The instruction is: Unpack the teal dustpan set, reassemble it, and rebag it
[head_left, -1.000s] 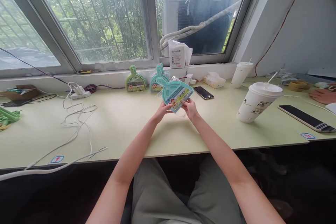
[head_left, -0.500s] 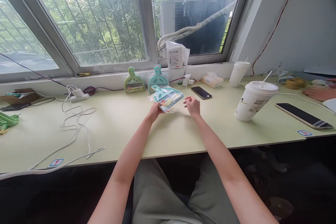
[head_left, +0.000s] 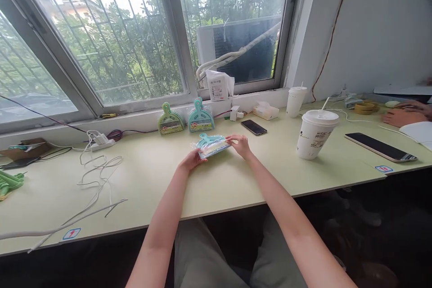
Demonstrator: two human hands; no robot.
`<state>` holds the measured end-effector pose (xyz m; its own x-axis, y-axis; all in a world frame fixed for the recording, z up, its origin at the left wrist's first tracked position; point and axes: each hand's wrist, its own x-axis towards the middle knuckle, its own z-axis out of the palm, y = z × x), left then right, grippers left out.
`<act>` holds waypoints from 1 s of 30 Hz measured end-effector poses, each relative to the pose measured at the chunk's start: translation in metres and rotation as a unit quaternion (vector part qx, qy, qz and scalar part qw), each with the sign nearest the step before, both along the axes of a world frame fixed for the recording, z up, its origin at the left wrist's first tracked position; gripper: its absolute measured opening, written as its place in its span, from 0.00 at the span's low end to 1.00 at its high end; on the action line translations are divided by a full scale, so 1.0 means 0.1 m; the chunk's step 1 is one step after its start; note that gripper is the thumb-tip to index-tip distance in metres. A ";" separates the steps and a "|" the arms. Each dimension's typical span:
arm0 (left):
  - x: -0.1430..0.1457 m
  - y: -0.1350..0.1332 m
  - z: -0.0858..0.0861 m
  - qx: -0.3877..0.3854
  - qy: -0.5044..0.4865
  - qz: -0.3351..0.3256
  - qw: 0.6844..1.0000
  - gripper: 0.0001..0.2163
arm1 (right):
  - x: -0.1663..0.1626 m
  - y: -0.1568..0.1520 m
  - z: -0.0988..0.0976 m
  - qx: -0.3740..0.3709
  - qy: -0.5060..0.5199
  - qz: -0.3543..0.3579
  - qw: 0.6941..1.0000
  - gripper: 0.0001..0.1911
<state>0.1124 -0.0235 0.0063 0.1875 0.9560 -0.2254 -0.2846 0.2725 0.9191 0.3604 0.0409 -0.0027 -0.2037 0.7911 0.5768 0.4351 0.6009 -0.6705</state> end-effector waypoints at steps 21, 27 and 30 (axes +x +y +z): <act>0.11 -0.15 0.15 0.131 0.135 -0.079 0.979 0.28 | 0.05 0.22 -0.14 -0.298 0.314 0.082 0.898 0.25; 0.22 0.02 -0.01 0.188 0.322 0.142 0.917 0.12 | 0.06 0.14 -0.09 -0.184 0.268 0.034 0.945 0.23; 0.12 0.17 -0.09 0.218 0.460 0.204 0.836 0.07 | -0.03 0.16 -0.12 -0.113 0.164 0.012 0.980 0.17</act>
<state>0.1242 -0.0062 -0.0031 -0.2348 0.9271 0.2921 0.6096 -0.0937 0.7872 0.3577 0.0564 -0.0142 -0.0574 0.9032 0.4253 0.1617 0.4287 -0.8888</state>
